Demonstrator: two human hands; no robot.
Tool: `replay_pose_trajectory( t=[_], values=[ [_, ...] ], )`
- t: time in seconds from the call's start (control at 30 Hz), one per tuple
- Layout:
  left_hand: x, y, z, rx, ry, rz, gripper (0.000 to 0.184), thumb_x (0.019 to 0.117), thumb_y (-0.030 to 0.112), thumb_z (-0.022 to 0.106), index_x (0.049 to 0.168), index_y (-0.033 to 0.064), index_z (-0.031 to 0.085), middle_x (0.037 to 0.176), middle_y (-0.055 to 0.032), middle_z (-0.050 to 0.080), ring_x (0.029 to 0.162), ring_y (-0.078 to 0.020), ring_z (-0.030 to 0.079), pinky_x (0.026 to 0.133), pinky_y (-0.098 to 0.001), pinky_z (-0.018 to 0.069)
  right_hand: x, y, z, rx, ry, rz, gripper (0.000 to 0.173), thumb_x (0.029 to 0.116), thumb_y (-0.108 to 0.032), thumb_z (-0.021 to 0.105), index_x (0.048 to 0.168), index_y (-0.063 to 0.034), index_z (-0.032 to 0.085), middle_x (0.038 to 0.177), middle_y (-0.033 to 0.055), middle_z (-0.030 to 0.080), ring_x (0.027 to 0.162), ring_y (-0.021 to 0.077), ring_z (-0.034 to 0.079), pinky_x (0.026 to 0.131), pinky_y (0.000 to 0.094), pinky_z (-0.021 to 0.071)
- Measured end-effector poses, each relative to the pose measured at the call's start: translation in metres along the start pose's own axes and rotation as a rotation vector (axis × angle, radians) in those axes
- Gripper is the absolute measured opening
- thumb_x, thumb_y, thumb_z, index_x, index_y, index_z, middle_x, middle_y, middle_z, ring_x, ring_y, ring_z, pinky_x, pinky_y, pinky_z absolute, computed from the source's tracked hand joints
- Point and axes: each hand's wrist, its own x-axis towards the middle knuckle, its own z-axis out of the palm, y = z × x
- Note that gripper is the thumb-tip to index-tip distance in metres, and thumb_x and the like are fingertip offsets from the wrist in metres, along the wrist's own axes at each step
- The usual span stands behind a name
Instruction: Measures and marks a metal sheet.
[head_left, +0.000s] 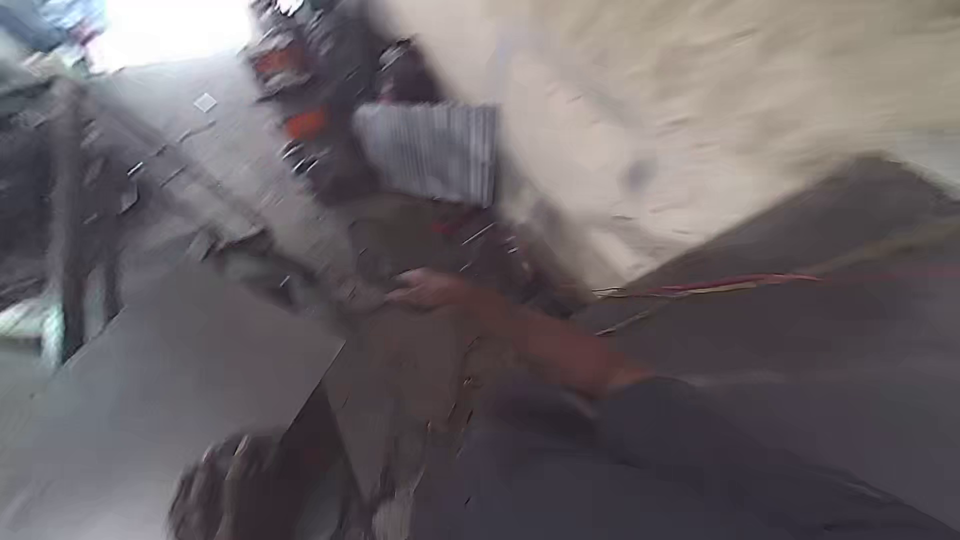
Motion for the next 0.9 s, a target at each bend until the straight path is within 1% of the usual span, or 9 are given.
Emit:
replay_pose_trajectory(
  t=[0.07, 0.13, 0.27, 0.37, 0.5, 0.63, 0.7, 0.83, 0.9],
  values=[
    [0.028, 0.007, -0.005, 0.134, -0.083, -0.072, 0.035, 0.1033, 0.029, 0.061, 0.132, 0.011, 0.069, 0.14, -0.0226, 0.062, 0.137, -0.0434, 0.053, 0.117, -0.0574, 0.0377, -0.001, 0.043, -0.038, -0.031, -0.079, 0.359, 0.041, 0.1052, -0.038, 0.057, 0.128, -0.0045, 0.059, 0.099, 0.0109, 0.07, 0.081, 0.0191, 0.069, 0.072, 0.0386, 0.0598],
    [0.055, 0.008, 0.005, 0.205, -0.143, -0.142, 0.037, 0.1046, 0.034, 0.058, 0.132, 0.0113, 0.069, 0.14, -0.0201, 0.062, 0.137, -0.042, 0.053, 0.117, -0.058, 0.0376, -0.034, 0.09, -0.073, -0.058, 0.087, 0.515, 0.046, 0.1026, -0.043, 0.06, 0.132, -0.0075, 0.06, 0.111, 0.0143, 0.07, 0.094, 0.0256, 0.069, 0.083, 0.0483, 0.0578],
    [0.084, -0.018, 0.02, 0.269, -0.195, -0.201, 0.038, 0.1062, 0.037, 0.054, 0.137, 0.0183, 0.064, 0.146, -0.0091, 0.059, 0.143, -0.0314, 0.048, 0.12, -0.0545, 0.0357, -0.082, 0.157, -0.085, -0.098, 0.201, 0.73, 0.044, 0.1056, -0.034, 0.058, 0.138, -0.0036, 0.055, 0.119, 0.0185, 0.067, 0.1, 0.0266, 0.069, 0.087, 0.0457, 0.0576],
    [0.11, -0.035, 0.022, 0.37, -0.281, -0.279, 0.042, 0.1046, 0.047, 0.053, 0.139, 0.024, 0.062, 0.148, -0.0064, 0.058, 0.142, -0.0313, 0.05, 0.114, -0.0564, 0.0402, -0.099, 0.189, -0.071, -0.083, 0.177, 0.825, 0.042, 0.1054, -0.035, 0.058, 0.137, -0.0064, 0.055, 0.112, 0.0147, 0.07, 0.089, 0.0239, 0.071, 0.078, 0.0429, 0.0592],
    [0.132, -0.04, -0.029, 0.176, -0.29, -0.422, 0.067, 0.0942, 0.054, 0.068, 0.146, 0.0127, 0.056, 0.156, -0.0153, 0.047, 0.145, -0.0326, 0.044, 0.116, -0.0554, 0.0393, -0.098, 0.215, -0.049, -0.155, 0.007, 0.851, 0.041, 0.1057, -0.028, 0.058, 0.136, -0.0017, 0.055, 0.119, 0.0217, 0.067, 0.099, 0.0314, 0.069, 0.087, 0.0499, 0.056],
    [0.093, -0.037, -0.12, 0.317, -0.019, -0.441, 0.048, 0.0998, 0.044, 0.064, 0.129, 0.005, 0.067, 0.14, -0.016, 0.061, 0.135, -0.0233, 0.056, 0.115, -0.0404, 0.0436, -0.078, 0.226, -0.016, -0.243, -0.16, 0.819, 0.041, 0.1058, -0.033, 0.057, 0.136, -0.0044, 0.056, 0.115, 0.0168, 0.069, 0.095, 0.0279, 0.071, 0.084, 0.048, 0.0583],
    [0.058, -0.04, -0.161, 0.439, 0.018, -0.488, 0.039, 0.1022, 0.039, 0.061, 0.121, 0.0071, 0.071, 0.132, -0.012, 0.067, 0.127, -0.0212, 0.061, 0.111, -0.042, 0.0476, -0.064, 0.219, 0.004, -0.272, -0.247, 0.8, 0.041, 0.1066, -0.033, 0.056, 0.136, -0.0039, 0.055, 0.115, 0.0173, 0.069, 0.095, 0.0283, 0.07, 0.084, 0.0485, 0.0572],
    [-0.014, -0.032, -0.207, 0.538, 0.02, -0.628, 0.036, 0.1017, 0.037, 0.061, 0.108, 0.005, 0.075, 0.108, -0.0175, 0.073, 0.099, -0.0292, 0.071, 0.091, -0.0525, 0.0543, -0.026, 0.207, 0.05, -0.363, -0.404, 0.693, 0.041, 0.1061, -0.032, 0.057, 0.134, -0.003, 0.057, 0.116, 0.0204, 0.069, 0.096, 0.0315, 0.072, 0.084, 0.0506, 0.0586],
    [-0.047, -0.028, -0.216, 0.501, -0.01, -0.688, 0.033, 0.1004, 0.034, 0.063, 0.105, 0.0044, 0.076, 0.106, -0.0174, 0.075, 0.099, -0.0315, 0.072, 0.091, -0.0558, 0.0557, -0.011, 0.189, 0.078, -0.361, -0.468, 0.636, 0.039, 0.1054, -0.03, 0.059, 0.133, -0.0026, 0.058, 0.115, 0.02, 0.068, 0.094, 0.03, 0.07, 0.084, 0.0492, 0.0576]
  ],
)
